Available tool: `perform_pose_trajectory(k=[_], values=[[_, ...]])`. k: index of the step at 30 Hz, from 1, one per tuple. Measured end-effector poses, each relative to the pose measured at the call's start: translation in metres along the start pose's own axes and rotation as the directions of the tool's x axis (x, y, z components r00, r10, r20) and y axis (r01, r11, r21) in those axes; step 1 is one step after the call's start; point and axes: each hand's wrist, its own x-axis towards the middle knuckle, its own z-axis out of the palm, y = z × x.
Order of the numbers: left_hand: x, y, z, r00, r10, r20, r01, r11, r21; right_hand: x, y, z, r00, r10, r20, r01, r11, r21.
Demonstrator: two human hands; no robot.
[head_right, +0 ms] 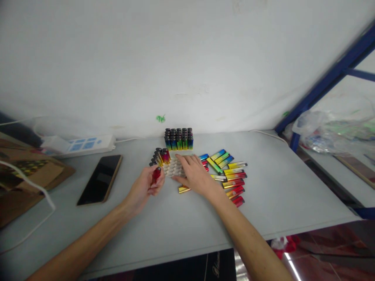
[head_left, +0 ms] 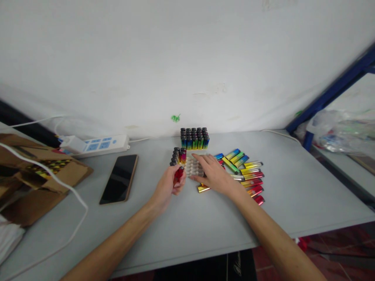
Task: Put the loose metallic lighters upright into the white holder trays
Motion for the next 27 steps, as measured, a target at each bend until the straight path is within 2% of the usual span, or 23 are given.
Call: perform_pose_trajectory(k=[6,10,12,14,16,18,19,20,21,24,27], values=[[-0.004,0.005,0.002,0.997,0.077,0.003,-0.077,0.994,-0.08,0.0,0.002,0.001,1.0,-0.012,-0.01,0.012,1.0,0.013],[-0.006,0.011,-0.003,0.97,0.242,-0.027,-0.244,0.967,-0.068,0.001,0.001,0.0,1.0,-0.009,0.009,0.009,1.0,-0.001],[-0.005,0.015,-0.01,0.933,0.358,-0.027,-0.358,0.933,-0.016,0.002,-0.001,-0.002,1.0,-0.004,0.015,0.004,1.0,-0.013],[-0.005,0.02,-0.018,0.854,0.515,-0.075,-0.506,0.856,0.11,0.002,-0.004,-0.003,1.0,-0.001,0.007,0.001,1.0,-0.021],[-0.005,0.027,-0.024,0.717,0.677,-0.166,-0.612,0.726,0.315,0.003,-0.005,-0.004,1.0,0.009,-0.003,-0.009,1.0,-0.017],[-0.005,0.037,-0.027,0.577,0.791,-0.202,-0.635,0.591,0.498,0.004,-0.006,-0.005,1.0,0.023,-0.007,-0.023,1.0,-0.003],[-0.005,0.042,-0.028,0.537,0.823,-0.187,-0.633,0.539,0.555,0.004,-0.006,-0.005,1.0,0.026,-0.009,-0.026,1.0,0.006],[-0.004,0.047,-0.028,0.523,0.837,-0.16,-0.631,0.507,0.587,0.004,-0.007,-0.005,1.0,0.026,-0.011,-0.025,1.0,0.014],[-0.001,0.051,-0.028,0.533,0.836,-0.128,-0.629,0.493,0.601,0.004,-0.007,-0.006,1.0,0.025,-0.013,-0.024,1.0,0.02],[0.012,0.057,-0.028,0.644,0.764,-0.024,-0.581,0.51,0.635,0.004,-0.007,-0.006,1.0,0.024,-0.015,-0.024,0.999,0.022],[0.026,0.057,-0.031,0.69,0.713,0.122,-0.531,0.384,0.755,0.003,-0.005,-0.005,1.0,0.021,-0.013,-0.021,1.0,0.019]])
